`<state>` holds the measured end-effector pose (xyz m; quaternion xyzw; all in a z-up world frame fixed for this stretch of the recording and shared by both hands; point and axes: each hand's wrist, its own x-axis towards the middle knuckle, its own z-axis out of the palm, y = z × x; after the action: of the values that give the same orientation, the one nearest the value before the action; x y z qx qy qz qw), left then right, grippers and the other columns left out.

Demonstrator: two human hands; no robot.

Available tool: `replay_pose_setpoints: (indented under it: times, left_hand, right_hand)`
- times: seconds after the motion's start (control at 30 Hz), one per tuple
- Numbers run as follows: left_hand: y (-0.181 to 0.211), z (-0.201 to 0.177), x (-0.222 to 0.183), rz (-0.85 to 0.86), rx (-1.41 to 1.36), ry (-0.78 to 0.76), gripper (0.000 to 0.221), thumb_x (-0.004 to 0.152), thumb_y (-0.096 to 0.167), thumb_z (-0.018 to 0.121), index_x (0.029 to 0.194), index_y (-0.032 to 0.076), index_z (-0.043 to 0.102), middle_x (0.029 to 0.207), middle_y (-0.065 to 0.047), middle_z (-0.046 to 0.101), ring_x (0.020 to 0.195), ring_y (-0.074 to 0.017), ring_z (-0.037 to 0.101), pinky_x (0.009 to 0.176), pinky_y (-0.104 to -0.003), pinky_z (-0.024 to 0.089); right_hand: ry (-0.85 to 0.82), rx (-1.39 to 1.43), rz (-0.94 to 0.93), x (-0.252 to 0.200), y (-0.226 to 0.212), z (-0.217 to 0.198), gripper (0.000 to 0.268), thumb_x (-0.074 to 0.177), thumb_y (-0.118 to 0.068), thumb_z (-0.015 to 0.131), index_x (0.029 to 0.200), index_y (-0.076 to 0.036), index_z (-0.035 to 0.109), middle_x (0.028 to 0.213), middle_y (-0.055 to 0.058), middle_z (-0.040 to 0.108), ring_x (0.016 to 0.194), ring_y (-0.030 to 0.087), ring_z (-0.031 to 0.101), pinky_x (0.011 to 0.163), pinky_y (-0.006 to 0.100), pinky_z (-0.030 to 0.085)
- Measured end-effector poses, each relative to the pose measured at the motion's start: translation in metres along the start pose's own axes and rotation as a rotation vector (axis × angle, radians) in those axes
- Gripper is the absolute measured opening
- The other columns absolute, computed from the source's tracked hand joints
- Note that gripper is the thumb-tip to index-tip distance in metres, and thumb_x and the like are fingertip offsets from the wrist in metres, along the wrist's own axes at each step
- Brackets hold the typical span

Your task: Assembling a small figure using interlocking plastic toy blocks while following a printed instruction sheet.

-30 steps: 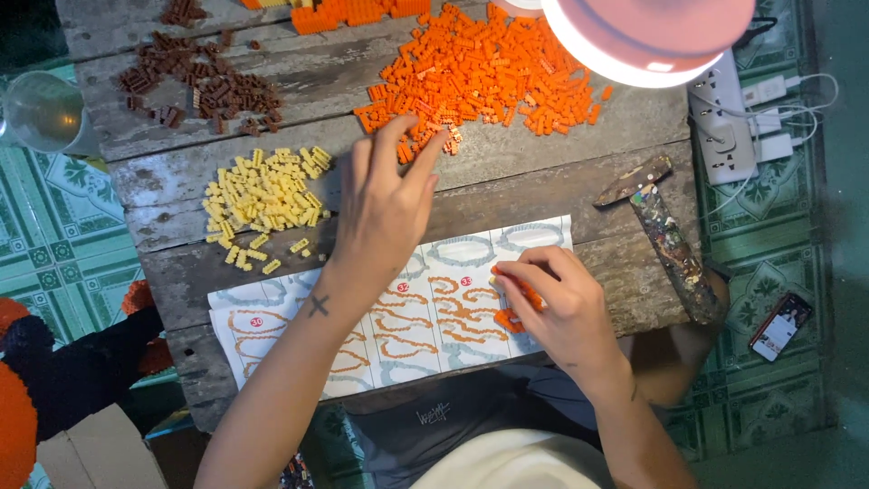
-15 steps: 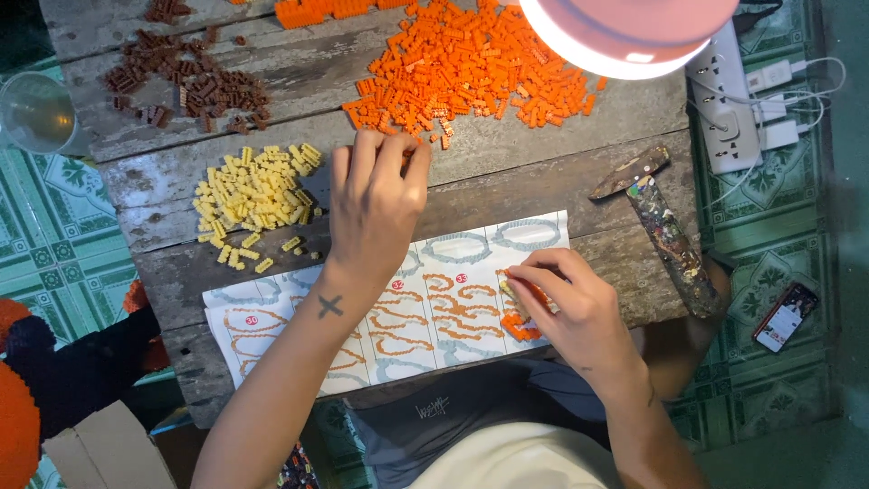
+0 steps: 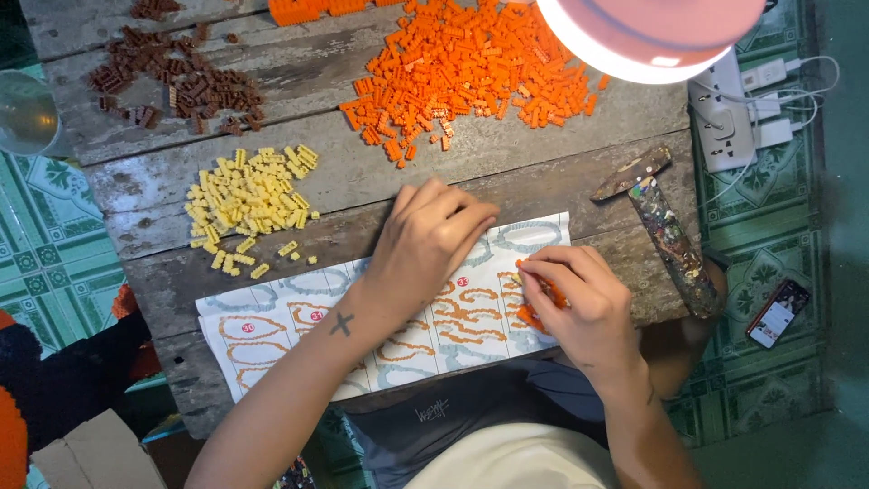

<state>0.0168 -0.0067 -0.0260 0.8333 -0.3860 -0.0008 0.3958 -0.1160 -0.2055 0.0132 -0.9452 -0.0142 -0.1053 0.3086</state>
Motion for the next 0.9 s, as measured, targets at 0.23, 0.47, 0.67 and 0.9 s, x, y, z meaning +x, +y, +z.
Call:
replay_pose_setpoints:
  times: [0.23, 0.47, 0.67, 0.9]
  left_hand:
    - [-0.011, -0.001, -0.005, 0.132, 0.245, 0.031, 0.006, 0.104, 0.012, 0.083, 0.11, 0.013, 0.083, 0.095, -0.004, 0.074, 0.097, -0.0236, 0.069, 0.086, -0.037, 0.048]
    - [-0.008, -0.013, 0.001, 0.156, 0.186, 0.071, 0.013, 0.099, 0.007, 0.083, 0.111, 0.012, 0.081, 0.104, -0.005, 0.072, 0.1, -0.0266, 0.068, 0.085, -0.039, 0.049]
    - [-0.021, -0.009, -0.001, 0.107, 0.157, 0.115, 0.003, 0.1, 0.01, 0.083, 0.103, 0.012, 0.081, 0.098, -0.005, 0.071, 0.098, -0.0265, 0.068, 0.084, -0.039, 0.048]
    - [-0.03, -0.002, -0.004, 0.014, 0.055, 0.16, 0.017, 0.102, 0.021, 0.086, 0.112, 0.007, 0.083, 0.092, -0.006, 0.07, 0.095, -0.0271, 0.07, 0.084, -0.039, 0.049]
  right_hand:
    - [-0.009, 0.026, -0.01, 0.01, -0.002, -0.003, 0.009, 0.095, 0.007, 0.085, 0.1, -0.001, 0.085, 0.096, 0.01, 0.079, 0.088, 0.028, 0.078, 0.077, 0.04, 0.067]
    - [-0.012, 0.058, -0.082, 0.047, 0.012, -0.003, 0.009, 0.096, 0.004, 0.087, 0.101, -0.003, 0.085, 0.101, 0.01, 0.08, 0.095, 0.032, 0.079, 0.08, 0.042, 0.066]
    - [-0.097, 0.03, -0.247, 0.099, 0.006, 0.004, 0.01, 0.096, 0.009, 0.086, 0.1, 0.002, 0.081, 0.101, 0.015, 0.078, 0.093, 0.038, 0.078, 0.079, 0.046, 0.065]
    - [-0.169, 0.036, -0.293, 0.111, 0.003, 0.015, 0.012, 0.091, 0.014, 0.084, 0.097, 0.005, 0.079, 0.097, 0.016, 0.077, 0.089, 0.038, 0.078, 0.078, 0.047, 0.066]
